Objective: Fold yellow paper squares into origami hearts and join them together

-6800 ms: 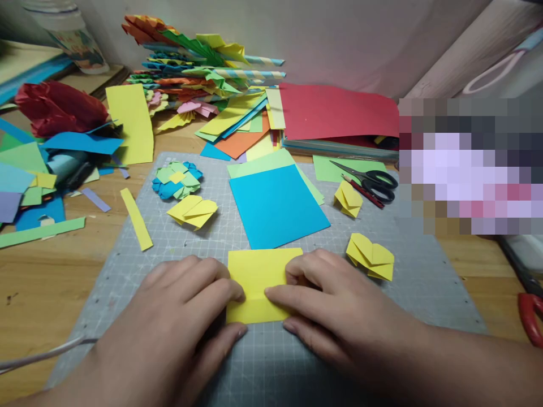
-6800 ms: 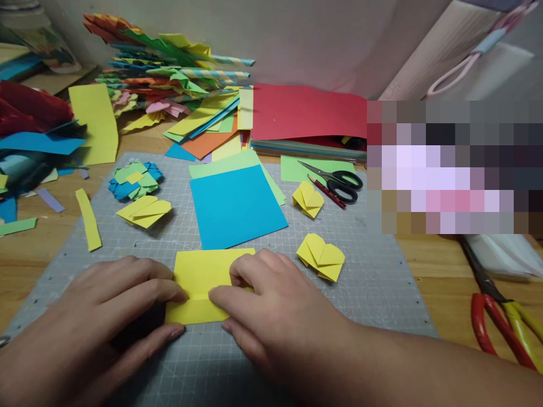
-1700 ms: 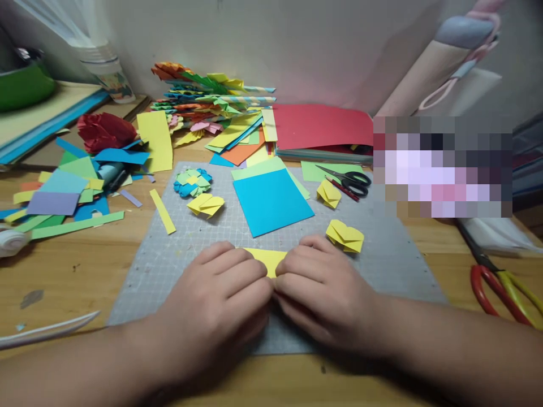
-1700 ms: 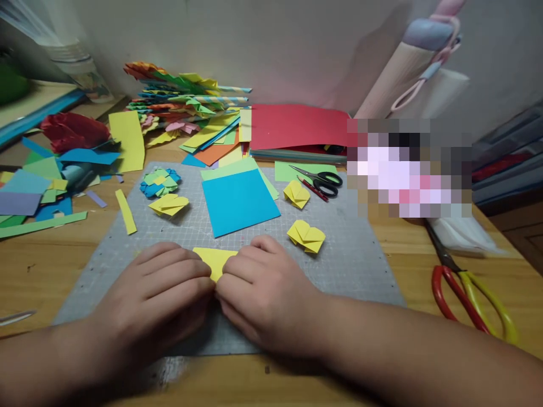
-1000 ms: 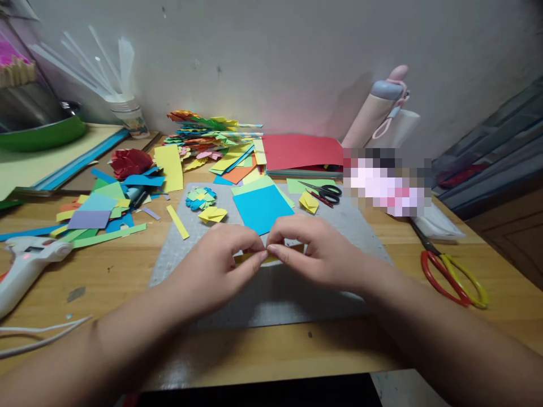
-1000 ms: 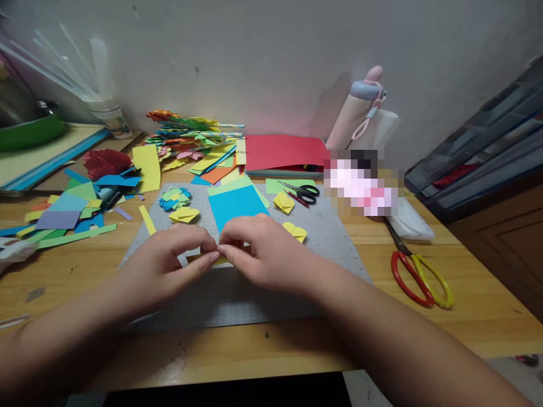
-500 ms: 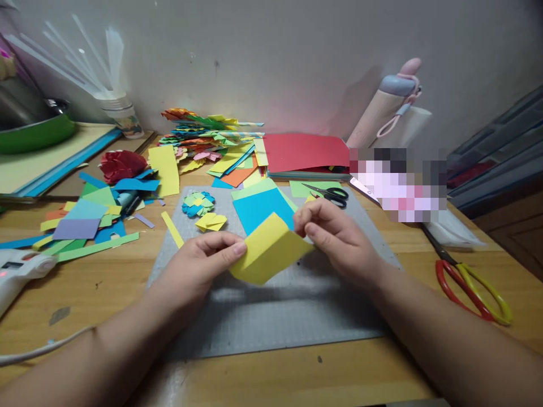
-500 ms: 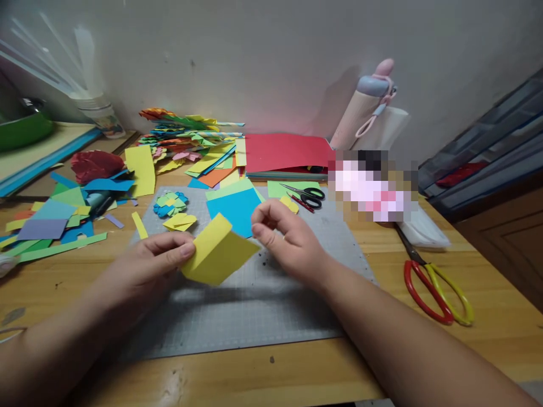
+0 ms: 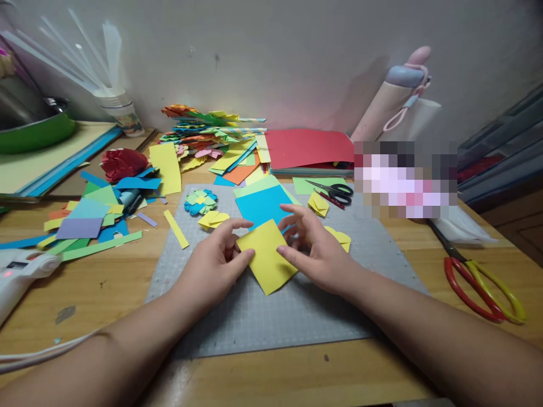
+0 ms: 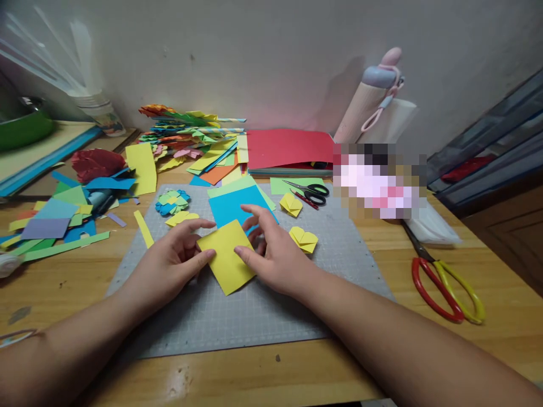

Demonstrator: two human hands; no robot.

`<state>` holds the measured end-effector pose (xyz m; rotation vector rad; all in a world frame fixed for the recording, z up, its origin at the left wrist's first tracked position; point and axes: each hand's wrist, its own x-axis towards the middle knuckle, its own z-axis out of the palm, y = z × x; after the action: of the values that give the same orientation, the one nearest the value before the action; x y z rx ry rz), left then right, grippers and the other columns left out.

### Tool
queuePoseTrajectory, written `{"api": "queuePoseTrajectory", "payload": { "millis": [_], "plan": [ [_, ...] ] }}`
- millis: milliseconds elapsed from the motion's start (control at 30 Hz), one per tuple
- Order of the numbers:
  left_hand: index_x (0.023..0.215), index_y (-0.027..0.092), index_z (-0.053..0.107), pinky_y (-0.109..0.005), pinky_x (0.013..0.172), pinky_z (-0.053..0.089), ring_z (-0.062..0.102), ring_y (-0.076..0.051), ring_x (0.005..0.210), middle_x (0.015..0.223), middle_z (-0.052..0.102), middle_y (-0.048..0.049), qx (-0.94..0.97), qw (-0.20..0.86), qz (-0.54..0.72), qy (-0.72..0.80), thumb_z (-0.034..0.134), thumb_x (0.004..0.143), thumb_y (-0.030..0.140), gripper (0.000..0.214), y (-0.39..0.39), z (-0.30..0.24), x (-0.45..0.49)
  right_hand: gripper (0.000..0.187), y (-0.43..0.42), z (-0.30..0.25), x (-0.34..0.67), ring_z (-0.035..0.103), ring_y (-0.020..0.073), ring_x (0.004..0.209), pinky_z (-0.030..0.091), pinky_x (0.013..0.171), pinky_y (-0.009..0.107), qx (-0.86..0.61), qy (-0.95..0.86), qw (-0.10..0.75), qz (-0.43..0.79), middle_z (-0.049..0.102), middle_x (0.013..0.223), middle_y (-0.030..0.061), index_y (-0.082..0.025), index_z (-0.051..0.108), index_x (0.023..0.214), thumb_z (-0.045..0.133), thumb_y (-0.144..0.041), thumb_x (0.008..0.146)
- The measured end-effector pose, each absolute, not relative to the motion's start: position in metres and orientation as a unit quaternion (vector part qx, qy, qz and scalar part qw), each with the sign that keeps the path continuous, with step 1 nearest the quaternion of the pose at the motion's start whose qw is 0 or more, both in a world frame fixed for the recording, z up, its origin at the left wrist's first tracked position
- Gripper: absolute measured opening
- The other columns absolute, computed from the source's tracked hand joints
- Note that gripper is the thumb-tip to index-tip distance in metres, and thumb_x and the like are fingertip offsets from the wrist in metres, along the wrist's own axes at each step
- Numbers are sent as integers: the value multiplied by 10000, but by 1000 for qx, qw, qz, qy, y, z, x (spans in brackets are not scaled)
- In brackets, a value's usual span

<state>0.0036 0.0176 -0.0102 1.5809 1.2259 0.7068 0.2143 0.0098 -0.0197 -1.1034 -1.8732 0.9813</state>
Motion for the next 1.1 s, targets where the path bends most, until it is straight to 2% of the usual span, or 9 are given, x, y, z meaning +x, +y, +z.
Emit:
{"api": "queuePoseTrajectory", "payload": {
  "millis": [100,167,233,300,400,567,733,867,1100],
  "plan": [
    [971,191,579,-210,463,341,466,-92,455,541,463,77,640,481,296,521,595,808,295,194,19,-10,2,568,6,-16,215,453,271,1142,395,936,460,-382,-850,329,155,478,1228,135,-199,435,1225,696,-410,768],
    [864,169,584,-197,435,312,442,-82,427,499,475,71,597,524,302,526,601,801,327,171,20,-8,3,544,3,-14,213,478,271,1073,394,908,455,-329,-893,296,85,525,1150,124,-184,498,1116,715,-495,726],
    [847,163,581,-183,408,272,403,-74,399,449,461,77,555,563,313,526,610,792,349,197,20,-7,3,339,1,-15,210,519,236,966,419,828,407,-301,-910,284,29,582,1050,99,-179,534,1022,671,-398,803],
    [849,161,583,-178,399,257,389,-70,386,428,455,82,539,575,324,524,622,781,349,203,20,-6,4,81,1,-17,208,544,197,890,426,772,359,-282,-914,291,-7,628,956,66,-178,562,946,579,-213,874],
    [835,161,596,-183,422,306,433,-73,418,473,488,71,560,547,336,524,633,771,317,172,20,-7,4,95,3,-16,208,573,175,883,451,767,336,-255,-921,293,-17,670,943,54,-165,599,908,516,-121,897],
    [867,170,604,-221,485,388,504,-107,493,544,534,46,610,486,328,533,581,803,293,140,21,-12,2,174,5,-6,212,597,224,1058,508,856,395,-210,-955,210,-20,669,1126,124,-108,642,1011,499,-94,912],
    [994,169,585,-282,627,476,577,-144,700,868,636,-34,620,455,346,537,555,817,282,212,23,-17,-1,225,5,0,214,611,227,1092,530,910,421,-206,-959,192,-12,657,1168,137,-109,653,1061,470,-106,931],
    [894,184,592,-298,640,455,558,-151,689,785,619,-7,694,402,269,533,515,838,242,111,24,-17,-2,230,4,0,214,619,225,1084,520,944,410,-178,-968,178,-7,675,1132,132,-87,655,1063,465,-114,937],
    [922,196,567,-333,685,479,561,-156,735,905,604,-30,759,335,236,506,476,852,162,120,27,-14,-4,192,2,-7,212,613,194,1093,524,944,365,-174,-964,199,-7,693,1103,108,-92,668,1028,511,-116,919]
  ]
}}
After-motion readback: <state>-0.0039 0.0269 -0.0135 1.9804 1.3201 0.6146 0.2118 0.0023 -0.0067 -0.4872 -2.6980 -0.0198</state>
